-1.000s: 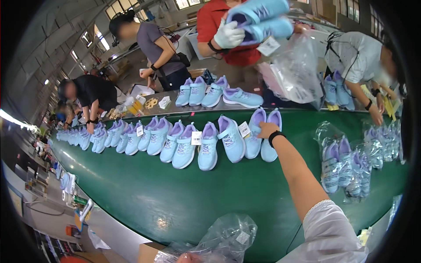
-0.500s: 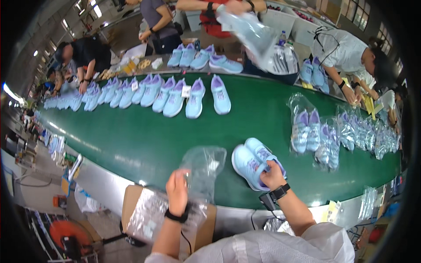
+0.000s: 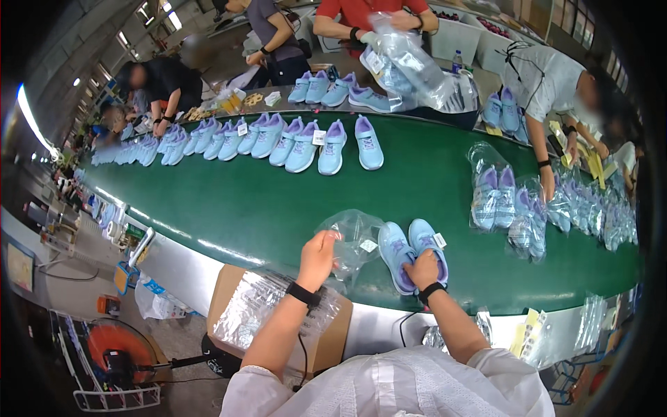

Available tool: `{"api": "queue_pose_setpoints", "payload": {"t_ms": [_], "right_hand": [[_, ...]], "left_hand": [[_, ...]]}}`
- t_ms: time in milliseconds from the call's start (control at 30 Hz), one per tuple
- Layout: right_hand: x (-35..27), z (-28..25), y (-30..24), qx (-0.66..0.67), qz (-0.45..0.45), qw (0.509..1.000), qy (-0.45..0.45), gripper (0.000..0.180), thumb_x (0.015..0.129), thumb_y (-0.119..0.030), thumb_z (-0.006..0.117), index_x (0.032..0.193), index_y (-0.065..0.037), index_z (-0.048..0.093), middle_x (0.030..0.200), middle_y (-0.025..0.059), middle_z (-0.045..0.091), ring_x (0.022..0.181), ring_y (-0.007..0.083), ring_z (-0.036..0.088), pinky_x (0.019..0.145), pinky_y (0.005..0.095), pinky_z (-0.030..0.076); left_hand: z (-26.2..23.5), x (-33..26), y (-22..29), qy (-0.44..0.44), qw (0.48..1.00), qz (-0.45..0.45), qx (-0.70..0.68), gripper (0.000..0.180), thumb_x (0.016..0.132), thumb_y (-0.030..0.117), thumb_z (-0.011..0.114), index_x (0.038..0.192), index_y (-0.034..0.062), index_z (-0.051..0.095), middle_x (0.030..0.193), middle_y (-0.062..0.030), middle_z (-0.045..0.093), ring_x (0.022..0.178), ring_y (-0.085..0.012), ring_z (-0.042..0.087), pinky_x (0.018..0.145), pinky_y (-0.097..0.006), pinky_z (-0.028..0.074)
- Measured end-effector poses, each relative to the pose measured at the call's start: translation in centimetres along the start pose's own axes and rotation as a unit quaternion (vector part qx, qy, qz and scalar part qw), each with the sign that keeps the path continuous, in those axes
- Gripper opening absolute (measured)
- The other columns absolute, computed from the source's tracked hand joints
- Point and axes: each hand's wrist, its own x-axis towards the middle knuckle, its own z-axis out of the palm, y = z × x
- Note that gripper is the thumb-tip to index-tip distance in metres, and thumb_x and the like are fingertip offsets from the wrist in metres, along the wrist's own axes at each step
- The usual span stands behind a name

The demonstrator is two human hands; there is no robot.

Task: The person places light blue sneakers into clear plastic bags on a green assembly line table. They pick up a shoe, insert it into a bag, and then seal the bag before moving the packaged item aside. The process is repeated for multiple pairs of shoes.

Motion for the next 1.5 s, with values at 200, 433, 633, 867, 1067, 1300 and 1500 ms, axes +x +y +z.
{"api": "queue_pose_setpoints", "payload": {"t_ms": [200, 433, 633, 867, 1067, 1300, 1500], "right_hand": [[1.5, 4.5, 4.0, 0.098, 0.081, 0.988, 0.083, 0.059, 0.068, -0.019, 0.066, 0.117, 0.003, 0.039, 0.105, 0.0261, 0.056, 0.097, 0.0411, 0.054, 0.084, 0.0455, 0.043], [-3.0, -4.7, 8.1, 0.535, 0.017, 0.844, -0.006, 0.046, 0.072, 0.004, 0.057, 0.116, 0.004, 0.046, 0.109, 0.0114, 0.056, 0.100, 0.0219, 0.054, 0.087, 0.0322, 0.042], [-10.8, -16.1, 5.3, 0.612, -0.070, 0.756, -0.221, 0.048, 0.076, -0.003, 0.063, 0.121, 0.000, 0.046, 0.112, 0.0084, 0.056, 0.101, 0.0171, 0.054, 0.089, 0.0308, 0.043], [-13.3, -14.0, 2.4, 0.535, -0.123, 0.781, -0.298, 0.037, 0.081, -0.006, 0.061, 0.117, 0.000, 0.052, 0.112, 0.0069, 0.057, 0.100, 0.0134, 0.053, 0.089, 0.0272, 0.042], [-14.4, -12.2, 1.4, 0.532, -0.156, 0.812, -0.182, 0.041, 0.079, -0.002, 0.059, 0.118, 0.003, 0.048, 0.111, 0.0082, 0.057, 0.098, 0.0156, 0.054, 0.087, 0.0284, 0.043], [-15.3, -9.0, 1.2, 0.561, 0.000, 0.815, -0.147, 0.039, 0.075, -0.005, 0.060, 0.113, 0.003, 0.052, 0.101, 0.0083, 0.060, 0.089, 0.0174, 0.058, 0.080, 0.0296, 0.046], [-19.5, -8.2, -3.1, 0.055, -0.255, 0.950, 0.173, 0.034, 0.067, -0.009, 0.060, 0.096, 0.008, 0.051, 0.087, 0.0233, 0.058, 0.080, 0.0393, 0.057, 0.071, 0.0441, 0.047]], "left_hand": [[1.1, 0.0, -0.5, -0.040, 0.989, -0.092, -0.111, 0.025, 0.090, 0.026, 0.051, 0.096, 0.0029, 0.060, 0.051, 0.0037, 0.039, 0.042, -0.0057, 0.040, 0.040, -0.021, 0.035], [0.3, 1.6, -1.2, -0.072, 0.984, -0.088, -0.139, 0.031, 0.091, 0.031, 0.047, 0.092, 0.0029, 0.060, 0.050, 0.0046, 0.036, 0.039, -0.0052, 0.033, 0.037, -0.021, 0.028], [4.8, 1.5, 0.2, -0.121, 0.979, -0.080, -0.142, 0.043, 0.094, 0.037, 0.039, 0.097, -0.0009, 0.059, 0.049, 0.0059, 0.031, 0.039, -0.0059, 0.033, 0.037, -0.023, 0.027], [4.5, -1.5, 3.0, -0.249, 0.968, -0.001, -0.037, 0.044, 0.092, 0.037, 0.040, 0.100, 0.0011, 0.065, 0.049, 0.0001, 0.044, 0.045, -0.0077, 0.042, 0.043, -0.026, 0.035], [2.9, -5.0, 2.6, -0.185, 0.976, 0.108, -0.026, 0.039, 0.095, 0.028, 0.039, 0.106, -0.0032, 0.060, 0.088, -0.0090, 0.066, 0.080, -0.0163, 0.059, 0.072, -0.028, 0.045], [4.3, -8.7, 2.7, -0.189, 0.943, 0.252, 0.111, 0.035, 0.093, 0.032, 0.040, 0.100, 0.0070, 0.063, 0.071, -0.0198, 0.059, 0.066, -0.0372, 0.056, 0.060, -0.041, 0.045], [6.4, -6.3, 2.5, -0.105, 0.886, 0.343, 0.294, 0.027, 0.089, 0.023, 0.045, 0.091, 0.0041, 0.064, 0.088, -0.0175, 0.063, 0.078, -0.0342, 0.060, 0.066, -0.042, 0.047]]}}
